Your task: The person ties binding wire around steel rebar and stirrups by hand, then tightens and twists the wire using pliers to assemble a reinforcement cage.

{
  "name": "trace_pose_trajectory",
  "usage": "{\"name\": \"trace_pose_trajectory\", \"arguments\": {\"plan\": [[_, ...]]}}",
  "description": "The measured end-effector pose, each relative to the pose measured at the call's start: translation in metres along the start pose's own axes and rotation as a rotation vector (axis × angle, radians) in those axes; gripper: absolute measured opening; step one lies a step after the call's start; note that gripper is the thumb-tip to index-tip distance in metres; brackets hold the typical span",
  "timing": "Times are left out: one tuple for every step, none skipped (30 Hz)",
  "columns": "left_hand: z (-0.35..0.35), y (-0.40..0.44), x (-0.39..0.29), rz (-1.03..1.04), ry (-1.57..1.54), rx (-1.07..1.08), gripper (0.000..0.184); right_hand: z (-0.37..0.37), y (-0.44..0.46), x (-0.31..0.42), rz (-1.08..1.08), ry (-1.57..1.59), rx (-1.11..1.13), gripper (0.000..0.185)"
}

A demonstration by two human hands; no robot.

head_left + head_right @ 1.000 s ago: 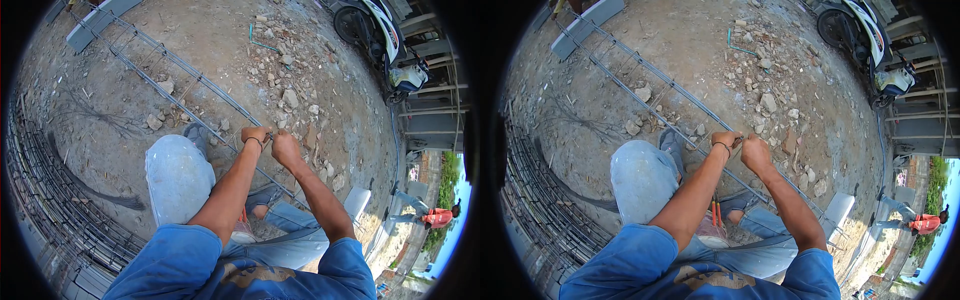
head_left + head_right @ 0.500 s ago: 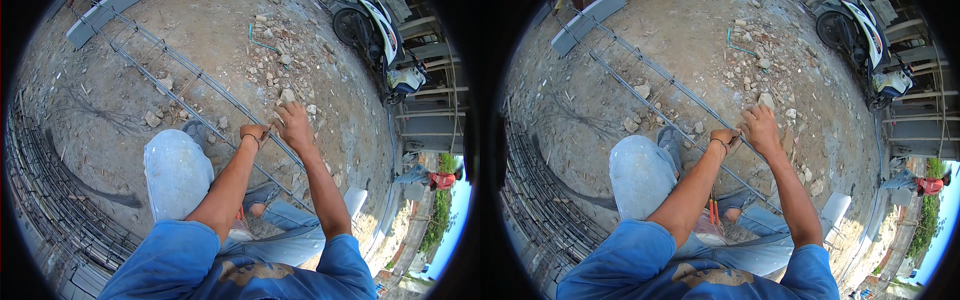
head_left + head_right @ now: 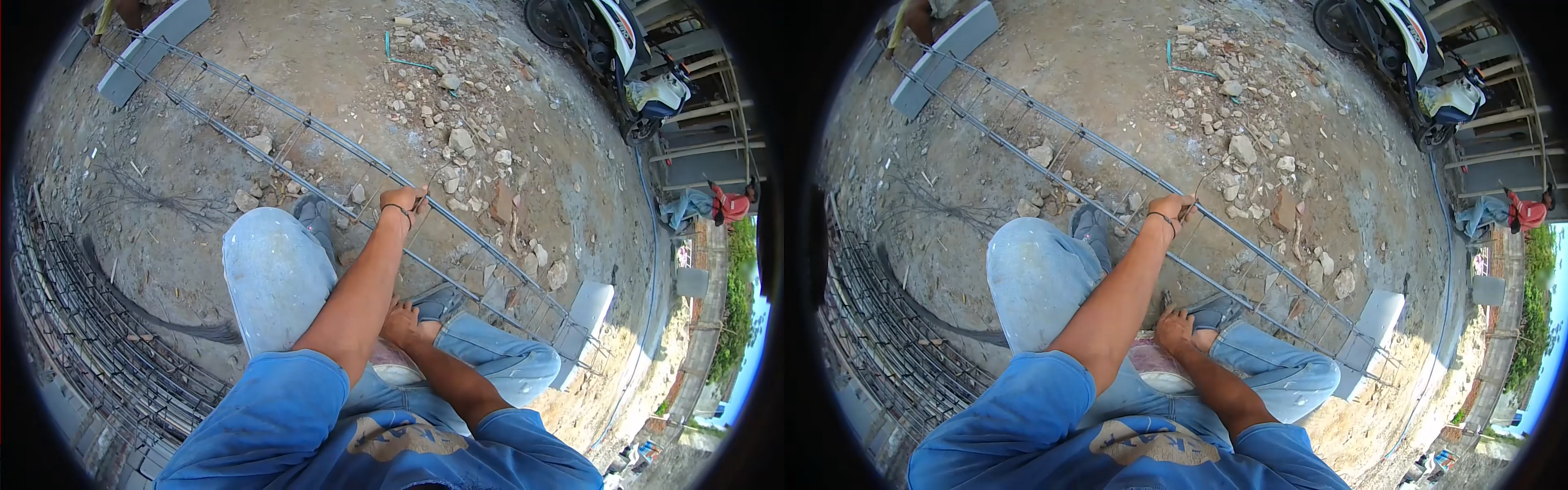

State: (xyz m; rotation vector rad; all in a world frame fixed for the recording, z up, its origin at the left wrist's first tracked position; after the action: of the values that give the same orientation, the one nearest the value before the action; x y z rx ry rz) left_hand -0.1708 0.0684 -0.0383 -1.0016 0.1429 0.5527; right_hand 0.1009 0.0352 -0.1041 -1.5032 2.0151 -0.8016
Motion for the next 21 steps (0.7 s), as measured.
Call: {"name": "trace_pose_trajectory", "arguments": {"plan": [[0.001, -0.002, -0.002, 0.006, -0.011, -0.001, 0.005, -0.003, 0.001, 0.005, 0.001, 0.003, -0.006, 0.068], [0.001, -0.002, -0.004, 0.013, -0.024, -0.003, 0.007, -0.003, 0.002, 0.003, 0.112, 0.072, 0.009, 0.061], [0.003, -0.002, -0.007, 0.019, -0.023, -0.005, 0.007, -0.002, 0.002, 0.0, 0.221, 0.141, 0.027, 0.054], [0.003, -0.003, -0.007, 0.019, -0.017, -0.019, 0.007, 0.001, 0.002, 0.002, 0.216, 0.14, 0.03, 0.054], [0.001, -0.005, -0.006, 0.017, -0.013, -0.034, 0.007, 0.002, -0.001, 0.0, 0.238, 0.156, -0.007, 0.049], [0.0, -0.004, -0.007, 0.014, -0.019, -0.039, 0.007, 0.004, -0.004, -0.002, 0.262, 0.171, -0.044, 0.043], [-0.001, -0.002, -0.005, 0.017, -0.012, -0.042, 0.008, 0.015, -0.003, -0.004, 0.263, 0.162, -0.035, 0.043], [0.0, -0.001, -0.004, 0.021, -0.009, -0.041, 0.008, 0.025, 0.002, -0.012, 0.281, 0.197, -0.064, 0.043], [0.001, -0.001, -0.002, 0.017, -0.023, -0.039, 0.008, 0.033, 0.006, -0.021, 0.297, 0.231, -0.095, 0.043], [0.002, -0.003, -0.003, 0.015, -0.032, -0.042, 0.01, 0.026, 0.006, -0.023, 0.298, 0.218, -0.094, 0.043], [0.002, -0.005, -0.005, 0.014, -0.04, -0.047, 0.011, 0.02, 0.007, -0.023, 0.284, 0.178, -0.075, 0.042], [0.003, -0.007, -0.007, 0.013, -0.052, -0.049, 0.011, 0.015, 0.007, -0.021, 0.27, 0.141, -0.053, 0.042], [0.002, -0.009, -0.006, 0.009, -0.022, -0.08, 0.008, 0.028, 0.015, -0.033, 0.269, 0.131, -0.048, 0.042], [0.001, -0.01, -0.006, 0.005, 0.008, -0.11, 0.008, 0.047, 0.032, -0.039, 0.06, 0.229, 0.0, 0.05], [0.002, -0.01, -0.007, 0.003, -0.004, -0.11, 0.008, 0.067, 0.046, -0.045, -0.144, 0.343, 0.071, 0.058], [0.001, -0.009, -0.005, -0.007, -0.03, -0.127, 0.008, 0.034, 0.024, -0.043, -0.085, 0.42, 0.234, 0.05], [0.0, -0.007, -0.003, -0.017, -0.057, -0.144, 0.008, -0.01, -0.005, -0.037, -0.011, 0.484, 0.397, 0.043], [0.0, -0.009, -0.003, -0.021, -0.073, -0.143, 0.008, -0.058, -0.037, -0.03, 0.071, 0.528, 0.551, 0.037], [0.0, -0.012, -0.006, -0.028, -0.058, -0.156, 0.008, -0.084, -0.053, -0.037, 0.057, 0.566, 0.506, 0.034], [-0.001, -0.015, -0.006, -0.037, -0.039, -0.168, 0.009, -0.11, -0.069, -0.045, 0.04, 0.602, 0.462, 0.032], [-0.001, -0.013, -0.005, -0.043, -0.046, -0.166, 0.009, -0.143, -0.084, -0.05, -0.001, 0.523, 0.391, 0.03]]}}
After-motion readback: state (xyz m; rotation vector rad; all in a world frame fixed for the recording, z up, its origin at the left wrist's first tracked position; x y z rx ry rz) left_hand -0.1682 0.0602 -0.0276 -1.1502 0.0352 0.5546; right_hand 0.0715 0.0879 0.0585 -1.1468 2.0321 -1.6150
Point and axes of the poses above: each hand's wrist, its own y-axis towards the middle knuckle, its own z-axis out of the palm, x = y × z, the point moved 8 cm from there along y, towards the middle knuckle, and after that the axes turned 5 degrees about x, right-handed, at the moved point
